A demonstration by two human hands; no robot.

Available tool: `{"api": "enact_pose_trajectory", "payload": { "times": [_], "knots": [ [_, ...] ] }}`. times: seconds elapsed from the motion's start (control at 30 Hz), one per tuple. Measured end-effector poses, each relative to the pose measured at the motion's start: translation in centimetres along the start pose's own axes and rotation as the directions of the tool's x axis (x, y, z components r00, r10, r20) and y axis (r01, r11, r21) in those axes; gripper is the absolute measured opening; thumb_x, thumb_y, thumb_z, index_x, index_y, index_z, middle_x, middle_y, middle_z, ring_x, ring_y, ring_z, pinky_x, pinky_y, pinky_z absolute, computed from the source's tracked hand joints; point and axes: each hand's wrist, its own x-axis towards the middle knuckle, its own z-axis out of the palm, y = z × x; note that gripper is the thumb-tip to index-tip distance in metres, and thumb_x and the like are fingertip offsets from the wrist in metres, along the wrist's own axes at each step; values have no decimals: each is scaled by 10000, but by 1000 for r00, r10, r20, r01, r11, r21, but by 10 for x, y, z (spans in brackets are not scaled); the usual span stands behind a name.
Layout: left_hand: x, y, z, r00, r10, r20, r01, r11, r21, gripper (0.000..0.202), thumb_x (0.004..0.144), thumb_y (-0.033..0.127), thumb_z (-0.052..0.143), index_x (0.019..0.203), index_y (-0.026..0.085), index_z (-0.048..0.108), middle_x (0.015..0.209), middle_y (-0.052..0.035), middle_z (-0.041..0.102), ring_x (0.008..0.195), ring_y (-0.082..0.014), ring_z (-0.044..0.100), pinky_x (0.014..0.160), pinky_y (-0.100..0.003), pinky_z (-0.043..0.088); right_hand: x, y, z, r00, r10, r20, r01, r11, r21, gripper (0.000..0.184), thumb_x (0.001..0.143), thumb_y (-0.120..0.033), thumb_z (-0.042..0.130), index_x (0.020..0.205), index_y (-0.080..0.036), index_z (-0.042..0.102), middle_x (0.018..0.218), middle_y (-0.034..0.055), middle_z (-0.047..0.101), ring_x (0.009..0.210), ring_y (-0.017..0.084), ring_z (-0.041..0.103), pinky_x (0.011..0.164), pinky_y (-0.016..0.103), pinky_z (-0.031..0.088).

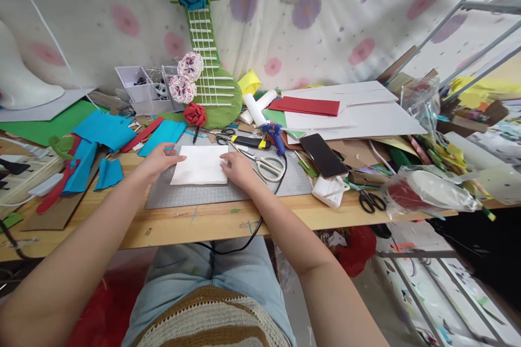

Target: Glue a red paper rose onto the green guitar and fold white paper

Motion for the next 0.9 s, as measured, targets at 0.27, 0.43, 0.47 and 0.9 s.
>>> {"api": "enact_pose_trajectory", "payload": {
  "times": [0.27, 0.43, 0.47, 0.9],
  "knots": [
    [19, 20, -5, 971, -223, 90, 227, 973, -40, 696, 348, 176, 836, 996, 140, 586, 806, -49, 663, 701, -186, 598, 647, -296, 430, 0, 3, 7, 997, -54, 45, 57, 996, -63, 176, 791, -177, 586, 934, -175, 688, 1077, 94, 653, 1038, 222, 565, 965, 371, 397],
    [11, 24, -1, 965, -125, 228, 162, 976, -148, 362, 325, 215, 798, 637, 167, 621, 644, -27, 659, 671, -205, 590, 653, -301, 410, -3, 4, 9, 997, -67, 23, 68, 997, -23, 166, 793, -187, 582, 925, -192, 681, 1060, 84, 648, 1037, 229, 553, 974, 393, 397],
    [8, 24, 0, 970, -93, 223, 139, 969, -203, 341, 341, 235, 787, 631, 167, 621, 638, -26, 659, 661, -204, 591, 650, -301, 412, -4, 4, 9, 998, -55, -12, 55, 998, 10, 175, 788, -199, 589, 940, -196, 676, 1062, 86, 640, 1043, 231, 547, 971, 397, 403],
    [-26, 29, 5, 986, 140, 86, -70, 833, -548, 392, 496, 368, 764, 797, 163, 620, 767, -13, 685, 691, -161, 613, 624, -257, 470, 15, -4, -3, 954, 242, 178, -275, 463, 843, 391, 586, -429, 731, 863, -164, 652, 914, 40, 671, 869, 161, 592, 819, 296, 440]
  ]
}}
